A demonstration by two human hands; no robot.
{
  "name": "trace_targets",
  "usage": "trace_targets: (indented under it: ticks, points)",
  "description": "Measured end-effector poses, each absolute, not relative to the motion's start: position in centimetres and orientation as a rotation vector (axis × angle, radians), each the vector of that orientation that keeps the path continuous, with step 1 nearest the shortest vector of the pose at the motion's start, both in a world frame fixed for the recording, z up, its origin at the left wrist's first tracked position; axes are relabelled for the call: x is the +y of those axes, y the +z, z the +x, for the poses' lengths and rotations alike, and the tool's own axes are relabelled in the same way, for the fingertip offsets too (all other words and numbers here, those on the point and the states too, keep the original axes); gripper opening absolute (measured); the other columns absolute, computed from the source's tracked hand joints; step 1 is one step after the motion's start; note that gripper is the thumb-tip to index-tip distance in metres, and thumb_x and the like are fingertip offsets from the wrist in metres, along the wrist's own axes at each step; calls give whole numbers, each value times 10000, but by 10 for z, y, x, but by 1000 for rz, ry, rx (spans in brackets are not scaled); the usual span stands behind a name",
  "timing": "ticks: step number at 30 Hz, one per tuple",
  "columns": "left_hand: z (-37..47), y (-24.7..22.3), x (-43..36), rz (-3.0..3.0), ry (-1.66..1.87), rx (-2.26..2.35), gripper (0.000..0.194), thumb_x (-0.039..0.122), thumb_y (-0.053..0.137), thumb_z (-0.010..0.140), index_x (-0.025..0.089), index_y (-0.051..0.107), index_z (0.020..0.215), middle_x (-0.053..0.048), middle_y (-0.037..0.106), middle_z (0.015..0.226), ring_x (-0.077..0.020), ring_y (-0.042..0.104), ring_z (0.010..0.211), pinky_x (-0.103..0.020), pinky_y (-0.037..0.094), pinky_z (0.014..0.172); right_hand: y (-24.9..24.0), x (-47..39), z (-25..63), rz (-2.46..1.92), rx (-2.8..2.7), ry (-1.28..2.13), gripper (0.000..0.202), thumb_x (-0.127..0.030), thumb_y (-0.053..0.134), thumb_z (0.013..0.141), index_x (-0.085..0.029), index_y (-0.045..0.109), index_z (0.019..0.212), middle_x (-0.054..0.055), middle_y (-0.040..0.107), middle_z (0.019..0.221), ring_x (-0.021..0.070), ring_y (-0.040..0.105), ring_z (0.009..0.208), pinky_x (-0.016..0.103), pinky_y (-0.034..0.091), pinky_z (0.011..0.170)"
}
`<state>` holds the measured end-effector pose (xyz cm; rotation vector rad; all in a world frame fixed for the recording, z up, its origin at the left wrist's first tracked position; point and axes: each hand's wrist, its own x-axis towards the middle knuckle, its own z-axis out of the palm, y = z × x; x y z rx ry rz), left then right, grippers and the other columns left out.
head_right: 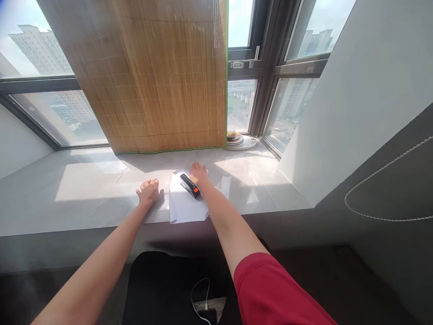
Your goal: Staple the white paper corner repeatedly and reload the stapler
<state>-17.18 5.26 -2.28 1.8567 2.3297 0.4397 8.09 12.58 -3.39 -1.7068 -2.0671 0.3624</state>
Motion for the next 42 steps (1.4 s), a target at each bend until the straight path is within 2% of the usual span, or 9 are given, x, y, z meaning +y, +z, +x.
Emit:
trace_targets:
  ticks: [6, 10, 13, 15, 17, 21, 27, 37, 42]
  points:
    - [-174, -19, 56, 1775, 479, 2326, 627, 448, 193, 1133, 255, 612, 1557, -158, 401, 1761, -343, 300, 1666, -692, 178, 1329, -29, 120, 29, -1593, -2065, 390, 528, -311, 456, 1088, -220, 565, 1597, 155, 504, 1681, 337, 321, 1648, 692, 184, 1319]
    - [-172, -18, 54, 1788, 463, 2318, 645, 461, 180, 1129, 246, 581, 1586, -163, 374, 1774, -345, 277, 1673, -698, 160, 1327, -13, 116, 32, -1607, -2059, 257, 512, -280, 431, 1104, -210, 556, 1596, 145, 611, 1580, 277, 429, 1577, 519, 336, 1270]
    - [-171, -18, 53, 1800, 455, 2304, 644, 447, 179, 1122, 243, 583, 1580, -169, 373, 1772, -347, 274, 1671, -703, 145, 1326, 2, 111, 77, -1752, -1987, 152, 472, -338, 327, 1157, -208, 715, 1392, 112, 745, 1345, 239, 628, 1354, 368, 472, 1098]
    - [-171, -18, 53, 1821, 459, 2301, 627, 436, 200, 1115, 241, 597, 1560, -175, 393, 1759, -355, 283, 1665, -717, 154, 1318, 6, 104, 130, -1903, -1927, 155, 521, -349, 329, 1144, -165, 817, 1133, 154, 792, 1109, 271, 725, 1133, 358, 524, 961]
    - [-170, -19, 53, 1837, 467, 2303, 608, 429, 228, 1106, 239, 609, 1540, -182, 408, 1749, -366, 291, 1659, -732, 165, 1309, 4, 91, 190, -2078, -1849, 134, 441, -296, 439, 1082, -113, 836, 1023, 216, 783, 1028, 318, 746, 1054, 390, 536, 923]
    - [-168, -18, 52, 1823, 475, 2301, 617, 459, 254, 1097, 226, 600, 1551, -192, 392, 1755, -370, 276, 1665, -729, 152, 1314, -9, 60, 277, -2322, -1683, 50, 426, -228, 468, 1015, -2, 825, 1066, 314, 745, 1021, 396, 757, 1013, 454, 551, 846]
    - [-168, -17, 50, 1826, 472, 2290, 614, 465, 249, 1090, 235, 615, 1526, -184, 405, 1746, -370, 280, 1662, -723, 148, 1319, -25, 49, 282, -2343, -1672, -102, 442, -212, 468, 1006, 36, 792, 1178, 322, 729, 1071, 392, 746, 1078, 438, 541, 862]
    - [-168, -19, 51, 1823, 471, 2309, 596, 481, 264, 1086, 250, 612, 1511, -177, 421, 1734, -356, 295, 1653, -710, 154, 1320, -19, 43, 279, -2315, -1647, -80, 411, -216, 480, 985, 11, 806, 1091, 305, 731, 1037, 381, 747, 1048, 417, 532, 854]
    - [-167, -18, 51, 1834, 484, 2303, 580, 478, 266, 1089, 241, 623, 1481, -194, 451, 1705, -360, 313, 1639, -713, 158, 1312, 1, 38, 259, -2290, -1602, 93, 387, -273, 440, 1036, -110, 783, 958, 203, 737, 920, 303, 734, 894, 370, 518, 788]
